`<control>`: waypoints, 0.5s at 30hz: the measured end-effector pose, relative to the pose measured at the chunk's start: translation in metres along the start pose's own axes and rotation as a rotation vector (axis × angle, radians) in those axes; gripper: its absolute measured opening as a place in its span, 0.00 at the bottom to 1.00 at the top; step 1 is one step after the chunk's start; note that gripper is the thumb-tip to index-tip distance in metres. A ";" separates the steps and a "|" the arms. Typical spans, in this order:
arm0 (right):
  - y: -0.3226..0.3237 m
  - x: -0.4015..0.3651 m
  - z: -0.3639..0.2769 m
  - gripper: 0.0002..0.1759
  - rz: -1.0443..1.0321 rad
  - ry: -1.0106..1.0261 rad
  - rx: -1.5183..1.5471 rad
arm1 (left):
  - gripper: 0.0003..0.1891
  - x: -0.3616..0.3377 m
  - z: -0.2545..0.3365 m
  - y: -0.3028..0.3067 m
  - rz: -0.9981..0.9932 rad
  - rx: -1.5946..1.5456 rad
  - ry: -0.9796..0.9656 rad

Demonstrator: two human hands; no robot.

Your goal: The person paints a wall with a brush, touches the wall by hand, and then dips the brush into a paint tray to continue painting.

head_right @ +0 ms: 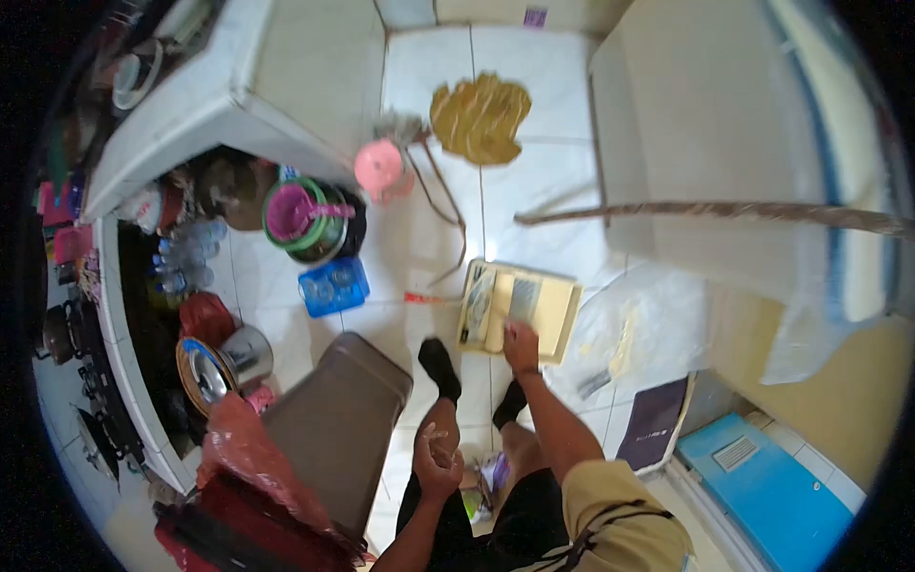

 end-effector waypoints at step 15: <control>0.344 0.073 -0.331 0.08 0.597 0.068 0.237 | 0.27 0.166 0.186 0.129 0.411 -0.286 -0.128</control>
Point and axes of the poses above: each hand's wrist, its own x-axis towards the middle knuckle, its own y-axis out of the back of the hand, z = x × y, the point moved 3 cm from there along x, towards the middle knuckle, and after that the axes turned 9 degrees about z, right-handed, at the moved point
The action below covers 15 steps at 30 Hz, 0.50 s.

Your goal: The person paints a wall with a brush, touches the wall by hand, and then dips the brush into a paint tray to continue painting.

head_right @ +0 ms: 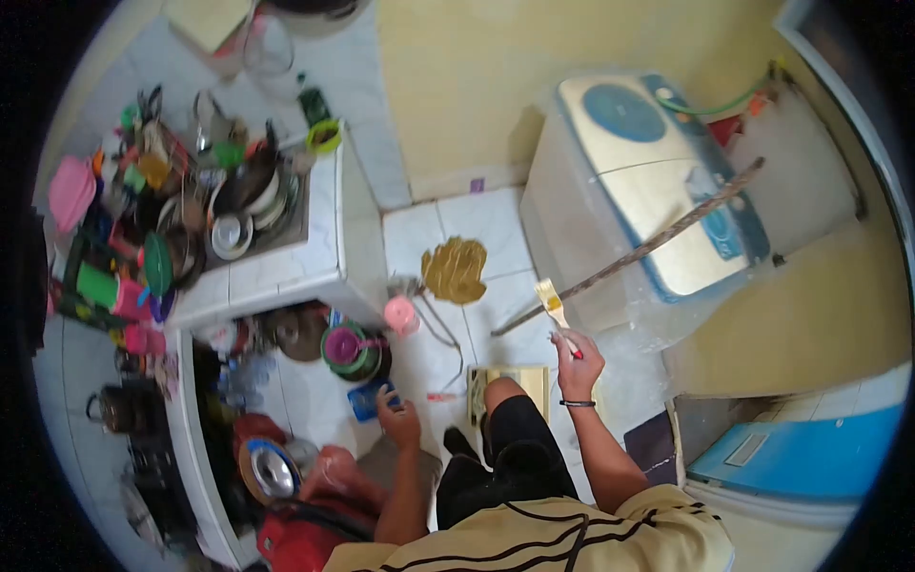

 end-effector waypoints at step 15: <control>-0.122 0.348 -0.058 0.15 0.645 -0.114 0.860 | 0.23 0.180 0.161 -0.167 -0.358 0.016 -0.299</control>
Point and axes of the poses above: each hand's wrist, its own x-axis towards the middle knuckle, its own y-axis out of the back of the hand, z = x × y, the point moved 3 cm from there along x, towards the middle knuckle, and after that the axes turned 9 degrees about z, right-handed, at the moved point
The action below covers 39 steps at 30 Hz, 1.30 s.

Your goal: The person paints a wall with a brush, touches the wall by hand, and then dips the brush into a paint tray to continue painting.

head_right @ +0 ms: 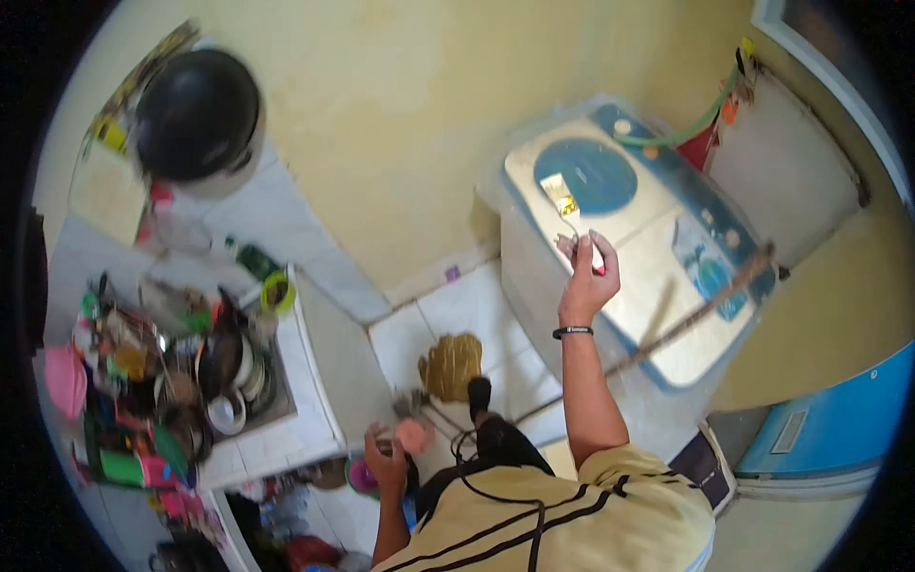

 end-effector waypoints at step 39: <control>-0.184 0.413 0.336 0.13 0.375 0.095 -0.752 | 0.24 0.554 0.460 -0.272 -0.001 -0.270 -1.316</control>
Point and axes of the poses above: each hand's wrist, its own x-axis towards the middle knuckle, its own y-axis out of the back of the hand, z = x × y, the point moved 3 cm from there along x, towards the middle knuckle, and after that the axes turned 9 degrees about z, right-handed, at the moved point
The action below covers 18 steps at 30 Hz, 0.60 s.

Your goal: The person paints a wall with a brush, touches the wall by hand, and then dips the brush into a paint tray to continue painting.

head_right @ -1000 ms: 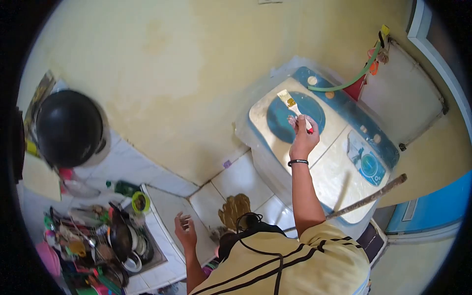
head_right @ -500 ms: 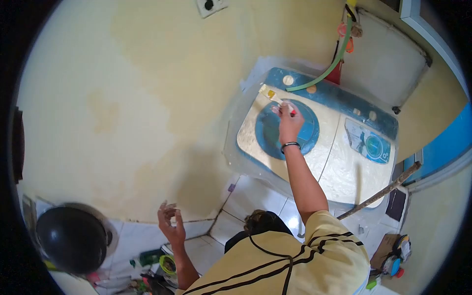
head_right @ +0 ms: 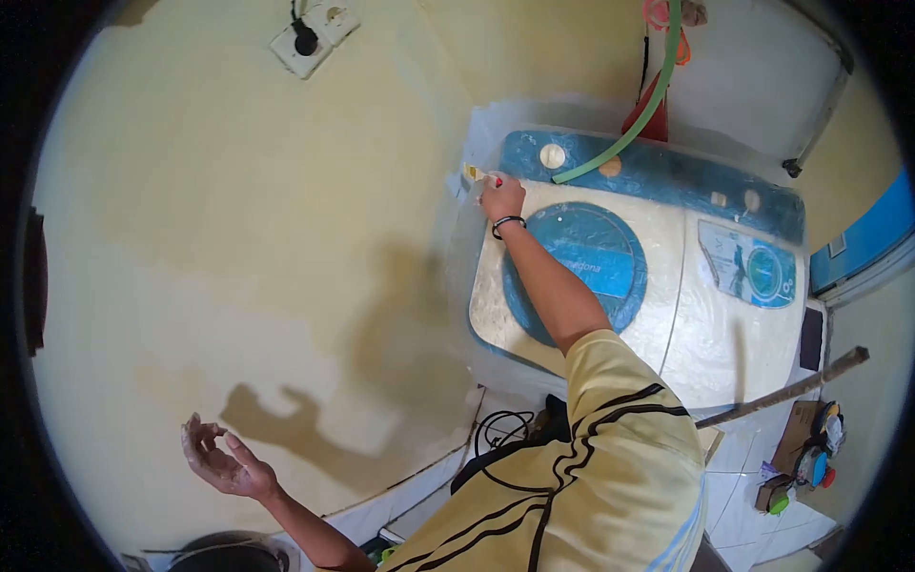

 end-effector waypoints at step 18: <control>-0.006 -0.040 -0.041 0.12 -0.265 -0.331 0.066 | 0.23 -0.012 -0.026 -0.070 -0.067 0.045 -0.355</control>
Point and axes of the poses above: each hand's wrist, its own x-axis towards the middle knuckle, its own y-axis out of the back of the hand, z = x × y, the point moved 3 cm from there along x, towards the middle knuckle, and after that the axes turned 9 degrees about z, right-handed, at the moved point
